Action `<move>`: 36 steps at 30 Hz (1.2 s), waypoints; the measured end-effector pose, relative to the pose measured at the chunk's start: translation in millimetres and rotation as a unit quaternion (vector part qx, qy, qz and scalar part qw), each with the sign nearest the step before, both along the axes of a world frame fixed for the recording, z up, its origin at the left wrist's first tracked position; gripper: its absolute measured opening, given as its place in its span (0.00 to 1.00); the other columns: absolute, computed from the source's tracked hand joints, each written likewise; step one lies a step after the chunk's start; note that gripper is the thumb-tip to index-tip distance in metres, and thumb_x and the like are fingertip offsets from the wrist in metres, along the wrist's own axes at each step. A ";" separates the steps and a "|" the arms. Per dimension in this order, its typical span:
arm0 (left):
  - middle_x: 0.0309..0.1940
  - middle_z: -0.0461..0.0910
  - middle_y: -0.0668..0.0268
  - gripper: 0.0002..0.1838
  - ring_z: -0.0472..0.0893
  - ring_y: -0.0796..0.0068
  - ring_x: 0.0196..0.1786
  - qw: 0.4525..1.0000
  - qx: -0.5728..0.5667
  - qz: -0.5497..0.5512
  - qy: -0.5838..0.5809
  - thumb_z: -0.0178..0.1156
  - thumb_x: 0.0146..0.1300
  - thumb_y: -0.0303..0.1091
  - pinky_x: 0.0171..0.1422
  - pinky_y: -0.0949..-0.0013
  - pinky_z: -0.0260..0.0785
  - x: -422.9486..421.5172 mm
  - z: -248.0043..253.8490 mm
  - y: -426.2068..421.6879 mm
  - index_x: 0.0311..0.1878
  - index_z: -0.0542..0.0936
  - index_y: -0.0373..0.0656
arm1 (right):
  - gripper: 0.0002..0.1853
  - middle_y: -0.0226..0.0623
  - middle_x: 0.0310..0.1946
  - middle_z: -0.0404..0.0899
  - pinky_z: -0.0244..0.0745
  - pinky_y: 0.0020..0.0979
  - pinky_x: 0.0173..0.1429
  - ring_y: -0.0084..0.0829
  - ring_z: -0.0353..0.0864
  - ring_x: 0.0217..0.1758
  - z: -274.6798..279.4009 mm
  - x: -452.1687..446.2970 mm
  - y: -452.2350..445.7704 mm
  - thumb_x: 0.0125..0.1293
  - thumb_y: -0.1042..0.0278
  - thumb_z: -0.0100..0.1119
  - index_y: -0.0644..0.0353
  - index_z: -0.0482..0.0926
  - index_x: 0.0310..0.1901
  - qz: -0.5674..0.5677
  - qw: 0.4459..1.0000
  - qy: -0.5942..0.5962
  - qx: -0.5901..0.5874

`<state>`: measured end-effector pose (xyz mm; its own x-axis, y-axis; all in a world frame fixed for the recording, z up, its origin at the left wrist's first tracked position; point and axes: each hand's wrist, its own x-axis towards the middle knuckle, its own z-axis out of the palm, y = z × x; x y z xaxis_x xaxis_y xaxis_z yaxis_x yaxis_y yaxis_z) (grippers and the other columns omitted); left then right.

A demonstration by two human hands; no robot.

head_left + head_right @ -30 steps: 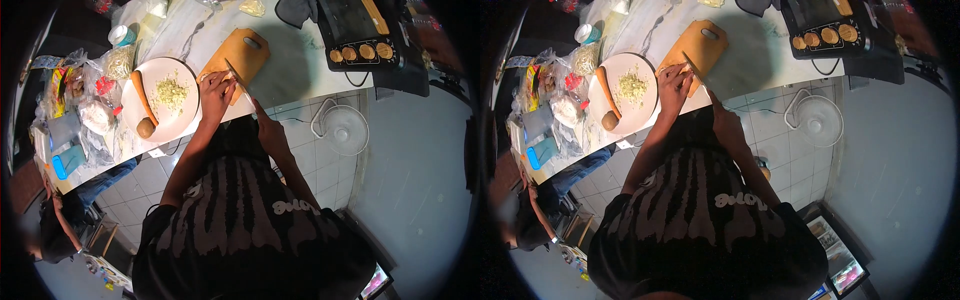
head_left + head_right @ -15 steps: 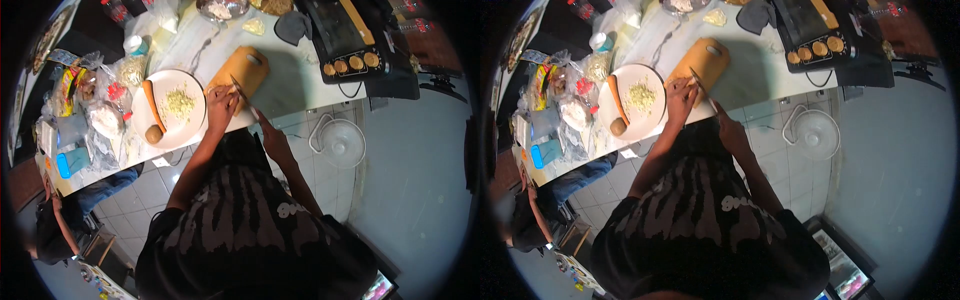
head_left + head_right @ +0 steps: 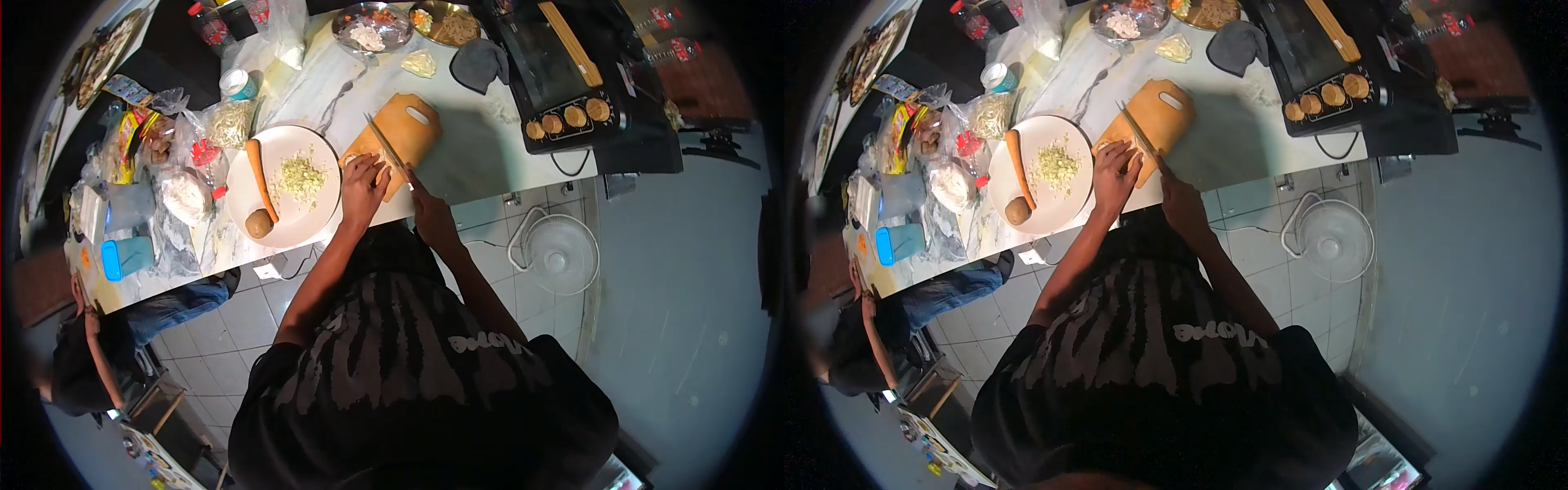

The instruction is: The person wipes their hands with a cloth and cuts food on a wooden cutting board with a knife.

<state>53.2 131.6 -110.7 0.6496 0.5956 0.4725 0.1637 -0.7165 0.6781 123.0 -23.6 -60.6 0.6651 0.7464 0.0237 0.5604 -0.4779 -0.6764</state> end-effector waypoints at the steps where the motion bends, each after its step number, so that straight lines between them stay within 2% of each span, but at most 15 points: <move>1: 0.47 0.87 0.58 0.09 0.81 0.57 0.58 1.000 -0.011 0.004 -0.003 0.71 0.59 0.30 0.65 0.58 0.73 -0.3 0.3 -0.9 0.41 0.89 0.37 | 0.28 0.58 0.31 0.81 0.77 0.52 0.41 0.58 0.84 0.36 -3.8 2.3 2.5 0.76 0.65 0.49 0.45 0.64 0.76 0.007 0.995 -0.042 0.091; 2: 0.46 0.87 0.58 0.09 0.82 0.57 0.58 1.000 -0.022 0.008 -0.005 0.71 0.59 0.30 0.65 0.57 0.73 0.1 0.5 -1.0 0.41 0.89 0.37 | 0.28 0.58 0.31 0.81 0.77 0.52 0.41 0.58 0.84 0.36 -6.8 4.8 2.5 0.76 0.65 0.49 0.45 0.64 0.76 0.015 0.995 -0.041 0.093; 4: 0.44 0.87 0.58 0.09 0.82 0.59 0.57 1.000 0.004 0.014 -0.008 0.72 0.59 0.30 0.62 0.60 0.75 -0.1 2.2 -0.2 0.41 0.88 0.36 | 0.21 0.55 0.30 0.81 0.77 0.48 0.41 0.56 0.84 0.34 15.9 3.2 8.9 0.76 0.61 0.53 0.54 0.74 0.67 -0.105 0.982 0.155 0.032; 5: 0.44 0.87 0.58 0.10 0.82 0.58 0.57 1.000 -0.004 0.010 -0.012 0.72 0.59 0.30 0.62 0.60 0.75 0.3 3.2 0.3 0.42 0.88 0.36 | 0.21 0.55 0.30 0.81 0.77 0.48 0.41 0.56 0.84 0.34 12.4 8.8 10.7 0.76 0.61 0.53 0.54 0.74 0.67 -0.099 0.982 0.157 0.032; 7: 0.44 0.86 0.58 0.11 0.82 0.57 0.56 0.999 -0.027 0.012 -0.023 0.71 0.59 0.29 0.63 0.59 0.74 0.6 4.7 -0.2 0.45 0.87 0.37 | 0.16 0.52 0.29 0.82 0.77 0.47 0.40 0.54 0.85 0.34 1.3 26.3 15.8 0.73 0.57 0.60 0.61 0.81 0.52 -0.088 0.988 0.124 0.012; 8: 0.44 0.86 0.58 0.11 0.82 0.57 0.56 0.999 -0.024 0.017 -0.020 0.71 0.59 0.29 0.63 0.59 0.74 1.0 6.2 -0.3 0.45 0.87 0.37 | 0.16 0.52 0.29 0.82 0.77 0.47 0.40 0.54 0.85 0.34 -3.9 34.4 19.9 0.73 0.57 0.60 0.61 0.81 0.52 -0.083 0.988 0.127 0.014; 10: 0.45 0.85 0.57 0.12 0.81 0.55 0.56 0.997 -0.065 0.040 -0.020 0.71 0.60 0.30 0.63 0.58 0.73 0.6 13.6 -1.2 0.46 0.87 0.38 | 0.17 0.49 0.26 0.82 0.76 0.45 0.38 0.50 0.84 0.31 -6.8 48.7 30.0 0.69 0.55 0.66 0.64 0.80 0.41 -0.073 0.994 0.073 0.043; 12: 0.46 0.85 0.56 0.13 0.81 0.55 0.57 0.995 -0.085 0.049 0.004 0.71 0.60 0.31 0.64 0.59 0.73 -0.3 20.2 -2.4 0.47 0.86 0.38 | 0.17 0.47 0.25 0.82 0.75 0.42 0.36 0.48 0.83 0.28 -7.1 63.0 35.5 0.68 0.56 0.67 0.65 0.81 0.40 -0.057 0.991 0.092 0.083; 16: 0.49 0.84 0.55 0.14 0.80 0.54 0.58 0.991 -0.107 0.060 0.059 0.72 0.59 0.33 0.65 0.59 0.72 1.8 32.5 -6.3 0.48 0.86 0.39 | 0.14 0.45 0.26 0.82 0.76 0.40 0.38 0.43 0.83 0.29 -3.7 83.6 48.5 0.67 0.61 0.67 0.65 0.79 0.39 -0.012 0.987 0.151 0.046; 18: 0.49 0.84 0.55 0.14 0.80 0.54 0.58 0.990 -0.099 0.072 0.067 0.72 0.59 0.33 0.65 0.59 0.72 2.2 35.0 -8.8 0.47 0.86 0.39 | 0.11 0.45 0.27 0.82 0.76 0.40 0.39 0.40 0.82 0.30 -11.0 88.3 58.6 0.66 0.65 0.67 0.64 0.78 0.39 0.029 0.977 0.171 0.125; 21: 0.48 0.84 0.57 0.14 0.80 0.54 0.59 0.991 -0.070 0.092 0.073 0.73 0.58 0.33 0.66 0.59 0.71 5.5 29.8 -10.2 0.45 0.86 0.39 | 0.09 0.44 0.28 0.82 0.77 0.37 0.40 0.38 0.82 0.31 -31.4 96.8 77.8 0.64 0.69 0.66 0.64 0.77 0.38 0.078 0.970 0.147 0.174; 25: 0.48 0.84 0.59 0.14 0.81 0.56 0.59 0.990 -0.041 0.116 0.071 0.74 0.56 0.32 0.65 0.59 0.72 7.7 19.0 -15.5 0.44 0.86 0.39 | 0.08 0.41 0.28 0.82 0.77 0.35 0.40 0.36 0.85 0.33 -32.1 109.6 97.1 0.62 0.71 0.67 0.62 0.77 0.38 0.167 0.953 0.206 0.150; 27: 0.48 0.84 0.58 0.14 0.81 0.55 0.58 0.987 -0.058 0.136 0.065 0.74 0.55 0.31 0.64 0.58 0.73 8.4 17.7 -21.0 0.44 0.86 0.39 | 0.09 0.38 0.27 0.82 0.78 0.34 0.39 0.34 0.86 0.33 -31.1 111.9 95.3 0.58 0.72 0.69 0.61 0.77 0.36 0.190 0.962 0.160 0.112; 30: 0.48 0.84 0.58 0.14 0.82 0.55 0.56 0.984 -0.071 0.160 0.042 0.75 0.53 0.30 0.61 0.57 0.75 10.2 20.6 -21.7 0.43 0.87 0.39 | 0.11 0.36 0.26 0.82 0.79 0.35 0.38 0.35 0.86 0.31 -31.8 112.6 94.1 0.56 0.71 0.71 0.61 0.76 0.35 0.218 0.954 0.168 0.115; 36: 0.46 0.85 0.59 0.12 0.82 0.57 0.56 0.989 -0.010 0.142 0.037 0.73 0.56 0.29 0.60 0.59 0.76 8.7 18.0 -24.8 0.44 0.87 0.39 | 0.15 0.37 0.26 0.84 0.79 0.32 0.35 0.32 0.86 0.28 -25.5 107.1 99.2 0.53 0.72 0.76 0.60 0.76 0.34 0.212 0.960 0.140 0.116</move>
